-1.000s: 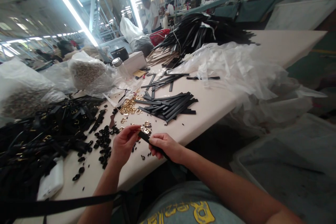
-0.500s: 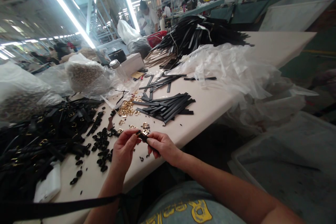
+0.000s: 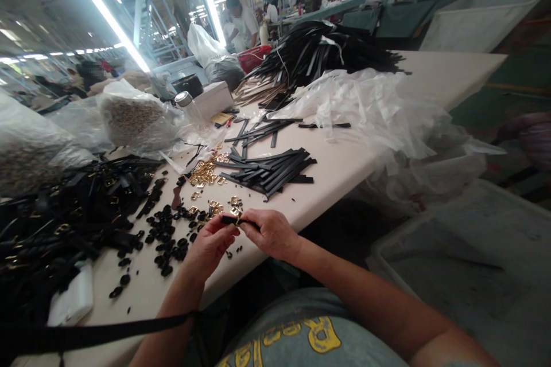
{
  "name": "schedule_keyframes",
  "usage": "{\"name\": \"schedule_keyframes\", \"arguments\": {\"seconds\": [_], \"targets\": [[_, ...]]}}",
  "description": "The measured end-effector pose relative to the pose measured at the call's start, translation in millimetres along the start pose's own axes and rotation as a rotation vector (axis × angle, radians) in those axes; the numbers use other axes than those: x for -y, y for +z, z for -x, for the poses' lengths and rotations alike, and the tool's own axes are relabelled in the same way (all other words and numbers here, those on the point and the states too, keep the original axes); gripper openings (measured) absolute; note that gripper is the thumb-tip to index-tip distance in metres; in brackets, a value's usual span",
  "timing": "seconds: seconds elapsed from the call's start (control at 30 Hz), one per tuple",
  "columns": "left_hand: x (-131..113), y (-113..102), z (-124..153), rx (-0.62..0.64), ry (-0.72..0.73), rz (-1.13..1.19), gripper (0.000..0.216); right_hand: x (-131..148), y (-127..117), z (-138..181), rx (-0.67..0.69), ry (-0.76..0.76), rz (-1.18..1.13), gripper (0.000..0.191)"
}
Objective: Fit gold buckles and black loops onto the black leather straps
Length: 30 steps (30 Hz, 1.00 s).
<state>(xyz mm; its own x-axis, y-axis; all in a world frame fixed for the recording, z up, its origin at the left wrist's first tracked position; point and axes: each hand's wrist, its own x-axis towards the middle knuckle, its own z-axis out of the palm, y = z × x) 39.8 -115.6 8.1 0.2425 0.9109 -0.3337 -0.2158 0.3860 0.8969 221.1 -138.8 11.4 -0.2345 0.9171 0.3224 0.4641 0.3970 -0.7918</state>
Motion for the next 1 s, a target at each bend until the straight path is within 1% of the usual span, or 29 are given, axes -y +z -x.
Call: {"name": "schedule_keyframes", "arguments": {"seconds": [0.1, 0.2, 0.3, 0.43, 0.57, 0.73, 0.83, 0.9, 1.0], "targets": [[2, 0, -1, 0.019, 0.058, -0.057, 0.024, 0, -2, 0, 0.037, -0.020, 0.002, 0.013], [3, 1, -2, 0.031, 0.111, -0.124, 0.019, -1, -4, 0, 0.084, -0.029, -0.012, 0.016], [2, 3, -2, 0.042, 0.136, -0.146, 0.017, -3, -5, 0, 0.076, -0.023, 0.022, 0.018], [0, 7, -2, 0.056, 0.134, -0.130, 0.016, -5, -4, 0, 0.063, -0.050, 0.014, 0.019], [-3, 10, -1, 0.039, 0.145, -0.148, 0.017, -6, -4, 0, 0.063, -0.023, -0.040, 0.020], [-3, 5, -1, 0.074, 0.131, -0.152, 0.017, -5, -9, -1, 0.147, -0.005, -0.134, 0.024], [-1, 1, -3, 0.104, 0.104, -0.136, 0.016, -5, -10, -1, 0.129, -0.002, -0.100, 0.026], [1, -1, -4, 0.110, 0.084, -0.126, 0.016, -6, -8, 0, 0.105, -0.008, -0.068, 0.023], [3, -1, -3, 0.103, 0.061, -0.114, 0.017, -8, -5, 1, 0.094, -0.016, -0.066, 0.011]]}}
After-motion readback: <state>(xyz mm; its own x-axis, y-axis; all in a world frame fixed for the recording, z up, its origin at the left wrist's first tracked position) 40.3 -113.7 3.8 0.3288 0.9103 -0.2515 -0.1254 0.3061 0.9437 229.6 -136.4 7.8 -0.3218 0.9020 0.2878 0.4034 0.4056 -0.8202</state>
